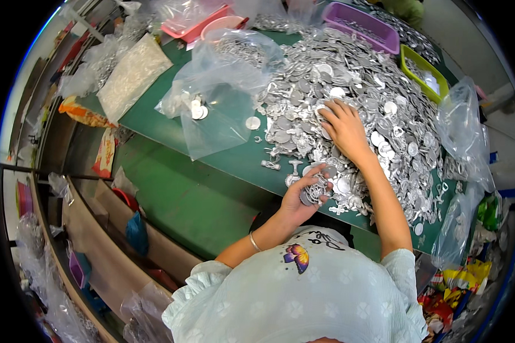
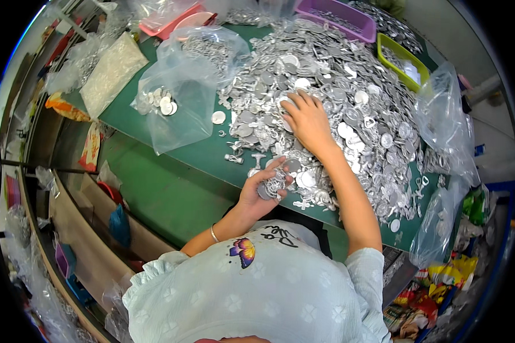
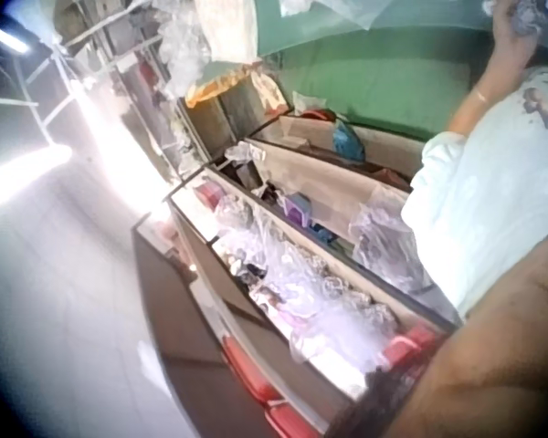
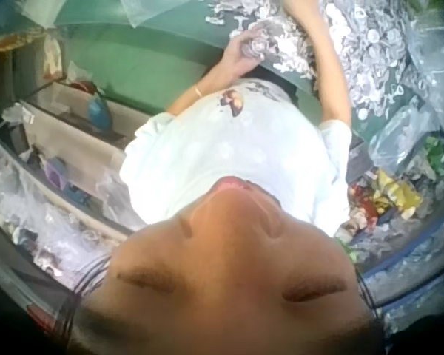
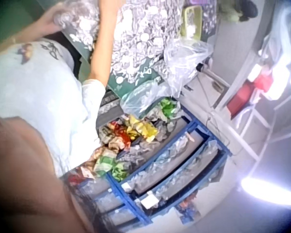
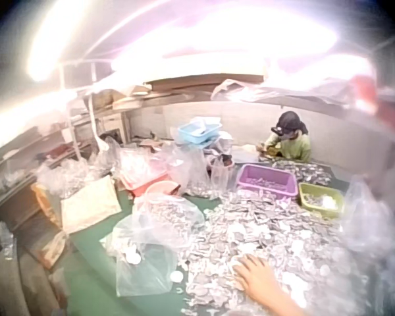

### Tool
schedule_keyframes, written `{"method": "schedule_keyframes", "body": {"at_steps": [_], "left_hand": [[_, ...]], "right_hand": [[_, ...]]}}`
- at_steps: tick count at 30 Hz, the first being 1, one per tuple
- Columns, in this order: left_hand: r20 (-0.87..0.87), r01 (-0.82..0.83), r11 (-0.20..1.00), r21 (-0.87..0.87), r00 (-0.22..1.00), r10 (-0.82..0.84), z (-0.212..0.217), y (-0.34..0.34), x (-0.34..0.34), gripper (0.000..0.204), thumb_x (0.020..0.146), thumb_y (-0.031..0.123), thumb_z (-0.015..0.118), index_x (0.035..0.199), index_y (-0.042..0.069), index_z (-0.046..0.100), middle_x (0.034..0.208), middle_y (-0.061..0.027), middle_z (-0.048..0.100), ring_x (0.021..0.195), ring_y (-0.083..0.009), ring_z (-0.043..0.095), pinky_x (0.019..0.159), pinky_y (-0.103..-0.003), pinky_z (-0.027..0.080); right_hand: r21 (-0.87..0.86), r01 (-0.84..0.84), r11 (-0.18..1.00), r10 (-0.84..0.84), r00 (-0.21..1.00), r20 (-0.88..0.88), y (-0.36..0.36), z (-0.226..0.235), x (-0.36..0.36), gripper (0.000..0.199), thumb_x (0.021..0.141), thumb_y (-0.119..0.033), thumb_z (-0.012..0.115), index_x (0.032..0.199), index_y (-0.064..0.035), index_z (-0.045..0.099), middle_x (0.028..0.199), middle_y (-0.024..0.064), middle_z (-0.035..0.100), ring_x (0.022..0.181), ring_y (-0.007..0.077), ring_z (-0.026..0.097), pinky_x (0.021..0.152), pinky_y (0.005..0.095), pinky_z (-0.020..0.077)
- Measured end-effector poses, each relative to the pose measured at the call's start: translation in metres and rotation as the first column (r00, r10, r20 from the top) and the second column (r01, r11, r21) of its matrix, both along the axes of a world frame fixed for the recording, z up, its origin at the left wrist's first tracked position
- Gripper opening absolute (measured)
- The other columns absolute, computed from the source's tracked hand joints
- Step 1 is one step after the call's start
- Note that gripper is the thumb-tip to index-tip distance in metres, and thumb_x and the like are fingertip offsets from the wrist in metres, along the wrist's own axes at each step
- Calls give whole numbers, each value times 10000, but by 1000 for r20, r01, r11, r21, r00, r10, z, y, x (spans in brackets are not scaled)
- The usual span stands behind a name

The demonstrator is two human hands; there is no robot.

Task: The person sorts and organizes small silver-colored metallic parts from a large pile on a table, picking them up by hand and grouping them before placing them into plastic bags.

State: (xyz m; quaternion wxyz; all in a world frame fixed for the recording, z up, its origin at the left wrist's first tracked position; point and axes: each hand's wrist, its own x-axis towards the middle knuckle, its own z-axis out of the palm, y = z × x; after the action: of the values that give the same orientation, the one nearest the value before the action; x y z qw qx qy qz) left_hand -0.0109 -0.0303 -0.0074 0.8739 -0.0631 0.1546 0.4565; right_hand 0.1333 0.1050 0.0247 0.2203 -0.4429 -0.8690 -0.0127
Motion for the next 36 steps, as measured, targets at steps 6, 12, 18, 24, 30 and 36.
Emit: {"method": "schedule_keyframes", "body": {"at_steps": [6, 12, 18, 24, 30, 36], "left_hand": [[-119, -404, 913, 54, 905, 407, 32, 19, -53, 351, 784, 101, 545, 1129, 71, 486, 1003, -84, 531, 917, -226, 518, 609, -284, 452], [-233, -462, 884, 65, 855, 464, 51, 40, -84, 296, 806, 97, 522, 1096, 52, 497, 973, -94, 539, 895, -231, 530, 611, -272, 464], [-117, -405, 913, -47, 910, 398, 54, 126, -51, 258, 816, 102, 502, 1067, 45, 522, 916, -88, 542, 843, -221, 525, 669, -339, 457], [-242, -814, 360, 455, 276, 930, 54, 307, -91, 320, 801, 258, 475, 1043, 63, 548, 948, -79, 559, 801, -225, 542, 765, -383, 444], [-454, -631, 388, 672, 63, 889, 29, 326, -131, 451, 759, 81, 475, 1191, -40, 436, 1161, -129, 492, 1046, -225, 486, 907, -323, 369], [-325, 71, 462, 884, -618, 716, 25, 235, -107, 592, 733, 13, 505, 1294, -50, 329, 1214, -183, 475, 1163, -294, 425, 998, -359, 298]], "right_hand": [[-3, -12, 1000, 12, 998, -61, -13, 5, 4, 277, 788, -138, 587, 1060, -99, 552, 1150, 80, 519, 1153, 285, 434, 974, 430, 321], [53, -33, 998, 39, 993, -114, -11, -2, 5, 270, 791, -129, 583, 1056, -93, 549, 1145, 86, 517, 1148, 293, 437, 976, 442, 322], [54, -39, 998, 45, 991, -125, -13, -2, 5, 263, 808, -133, 570, 1066, -87, 545, 1152, 94, 512, 1155, 300, 430, 975, 449, 322], [66, -20, 998, 30, 988, -148, -10, -5, 10, 258, 803, -123, 570, 1057, -85, 553, 1152, 96, 514, 1159, 304, 428, 968, 446, 328], [57, -45, 997, 55, 981, -185, -8, -2, 7, 290, 772, -137, 606, 1048, -66, 558, 1122, 105, 522, 1125, 297, 440, 946, 421, 335], [117, -22, 993, 56, 953, -299, 41, 5, -25, 369, 742, -176, 649, 1046, 4, 542, 1068, 128, 536, 1020, 296, 468, 857, 380, 364]]}}
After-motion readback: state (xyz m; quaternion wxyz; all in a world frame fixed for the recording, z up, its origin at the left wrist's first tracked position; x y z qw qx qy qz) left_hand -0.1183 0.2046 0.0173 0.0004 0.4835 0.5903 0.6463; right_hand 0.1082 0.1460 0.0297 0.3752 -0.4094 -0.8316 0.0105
